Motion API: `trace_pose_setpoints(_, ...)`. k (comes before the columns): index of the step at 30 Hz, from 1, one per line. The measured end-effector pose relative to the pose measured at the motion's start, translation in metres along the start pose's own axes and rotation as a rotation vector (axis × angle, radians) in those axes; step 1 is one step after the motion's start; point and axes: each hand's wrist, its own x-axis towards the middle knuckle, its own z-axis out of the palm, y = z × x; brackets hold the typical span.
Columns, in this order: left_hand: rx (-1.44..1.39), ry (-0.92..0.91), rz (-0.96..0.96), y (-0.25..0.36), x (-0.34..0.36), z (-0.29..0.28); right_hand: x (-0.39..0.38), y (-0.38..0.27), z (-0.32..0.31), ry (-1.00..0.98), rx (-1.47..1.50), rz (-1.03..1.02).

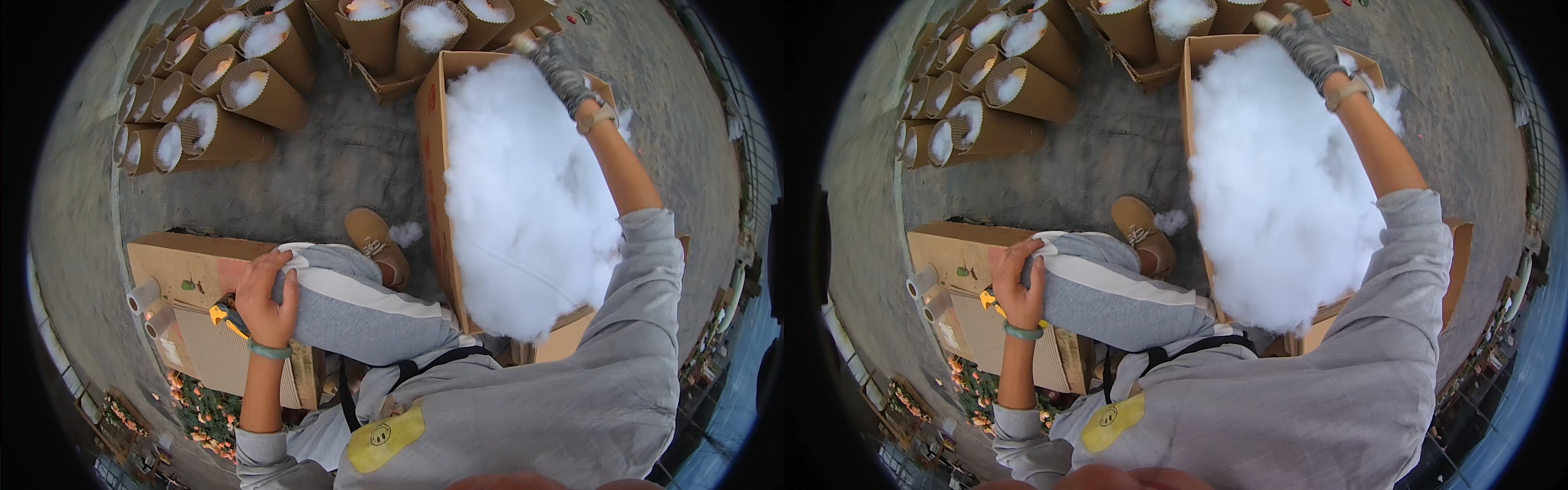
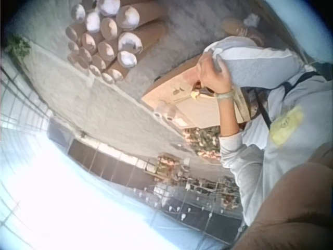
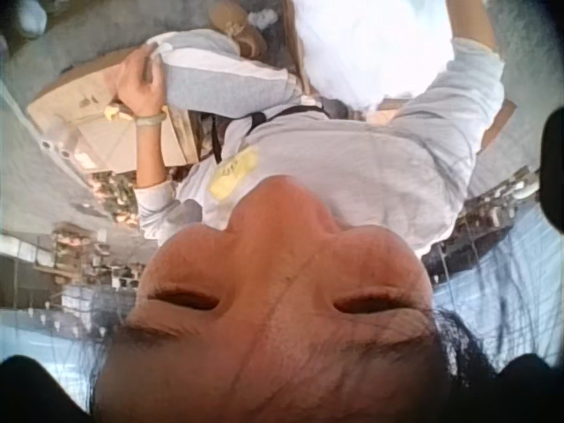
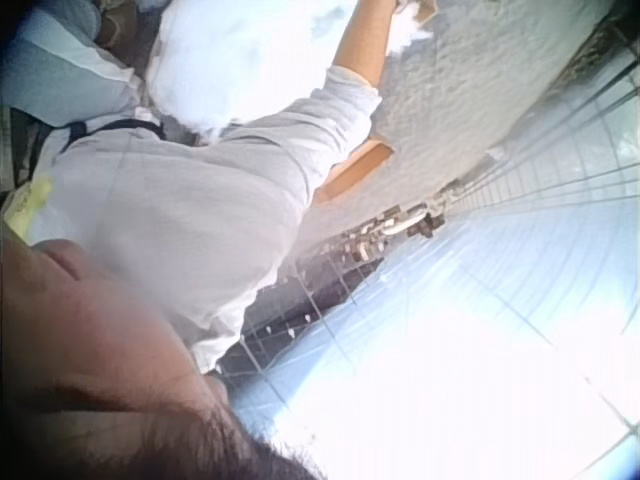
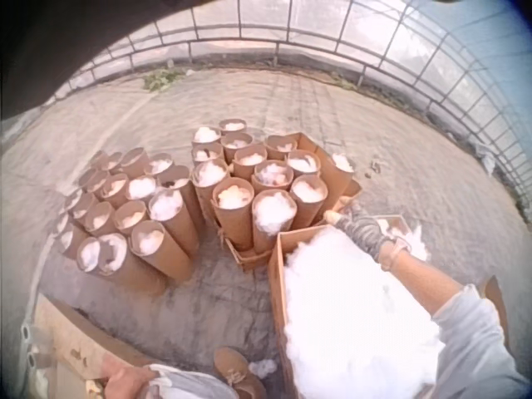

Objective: The person sits on the floor and repeatedly wraps artificial flowers with cotton and cardboard, then seals each bundle with a handheld tape dispenser. The wrapped bundles are placed into a nearby box.

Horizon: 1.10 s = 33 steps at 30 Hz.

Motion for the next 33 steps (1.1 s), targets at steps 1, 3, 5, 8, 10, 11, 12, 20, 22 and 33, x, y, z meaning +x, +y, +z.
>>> trace_pose_setpoints(1,0.026,-0.039,-0.022,-0.002,-0.003,0.000,-0.041,-0.008,0.019,-0.123,-0.408,-0.100)
trace_pose_setpoints(3,0.030,-0.025,-0.002,-0.004,-0.010,0.000,-0.091,-0.014,0.053,-0.430,-0.748,0.068)
trace_pose_setpoints(5,0.065,-0.016,0.007,0.003,-0.015,0.000,-0.104,-0.010,0.063,-0.338,-0.668,0.122)
trace_pose_setpoints(8,0.240,0.010,0.093,0.040,-0.017,0.006,-0.082,-0.005,0.042,-0.069,-0.388,0.150)
trace_pose_setpoints(10,0.100,0.027,0.273,0.085,-0.012,0.032,-0.066,-0.013,0.009,-0.007,-0.365,0.052)
trace_pose_setpoints(11,-0.080,-0.001,0.329,0.107,-0.005,0.054,-0.062,-0.021,-0.003,0.017,-0.388,0.050)
trace_pose_setpoints(12,-0.096,-0.008,0.343,0.128,0.002,0.080,-0.065,-0.028,-0.013,-0.005,-0.250,0.068)
trace_pose_setpoints(20,0.736,-0.953,0.650,0.121,0.006,0.226,-0.083,-0.061,-0.128,0.167,0.533,0.393)
trace_pose_setpoints(22,0.594,-0.972,0.657,0.120,0.009,0.223,-0.081,-0.062,-0.158,0.190,0.393,0.527)
trace_pose_setpoints(33,-0.295,-0.172,0.612,0.144,0.042,0.182,-0.287,-0.087,-0.020,-0.370,-0.211,0.002)
